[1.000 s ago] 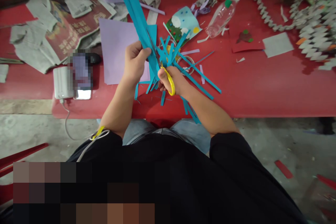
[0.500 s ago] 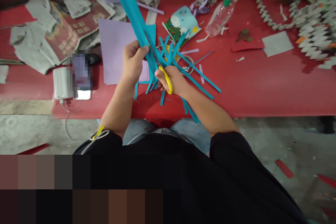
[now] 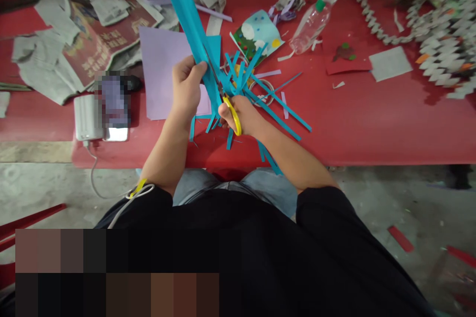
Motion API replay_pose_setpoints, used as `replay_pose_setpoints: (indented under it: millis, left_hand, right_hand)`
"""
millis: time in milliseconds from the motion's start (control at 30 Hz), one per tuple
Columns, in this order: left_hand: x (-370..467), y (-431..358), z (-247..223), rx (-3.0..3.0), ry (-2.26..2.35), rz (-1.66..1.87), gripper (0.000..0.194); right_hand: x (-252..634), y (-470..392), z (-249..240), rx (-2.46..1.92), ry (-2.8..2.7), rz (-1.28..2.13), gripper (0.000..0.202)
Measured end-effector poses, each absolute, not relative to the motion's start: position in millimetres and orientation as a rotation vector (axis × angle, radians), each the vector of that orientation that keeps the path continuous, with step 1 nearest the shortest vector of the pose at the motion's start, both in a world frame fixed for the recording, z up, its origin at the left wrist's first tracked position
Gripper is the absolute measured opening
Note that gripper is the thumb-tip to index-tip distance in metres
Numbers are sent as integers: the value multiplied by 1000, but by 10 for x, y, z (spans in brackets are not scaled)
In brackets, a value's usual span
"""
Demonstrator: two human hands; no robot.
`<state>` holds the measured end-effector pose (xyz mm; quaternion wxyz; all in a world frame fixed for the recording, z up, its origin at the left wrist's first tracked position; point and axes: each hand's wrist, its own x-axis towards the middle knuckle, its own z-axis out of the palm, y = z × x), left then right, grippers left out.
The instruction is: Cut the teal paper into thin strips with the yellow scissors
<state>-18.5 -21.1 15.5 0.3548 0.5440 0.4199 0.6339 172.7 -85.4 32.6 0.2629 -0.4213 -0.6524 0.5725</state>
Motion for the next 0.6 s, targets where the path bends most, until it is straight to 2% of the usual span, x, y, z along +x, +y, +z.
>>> replay_pose_setpoints:
  millis: [233,600]
  left_hand:
    - [-171,-229,120,1433,1123,1581,70]
    - [-144,-284,140,1501,1063,1518,65]
  right_hand:
    - [1733,-797,402,-1128,-1976,1201,81]
    - [1752,-827,433,-1250,-1796,1381,75]
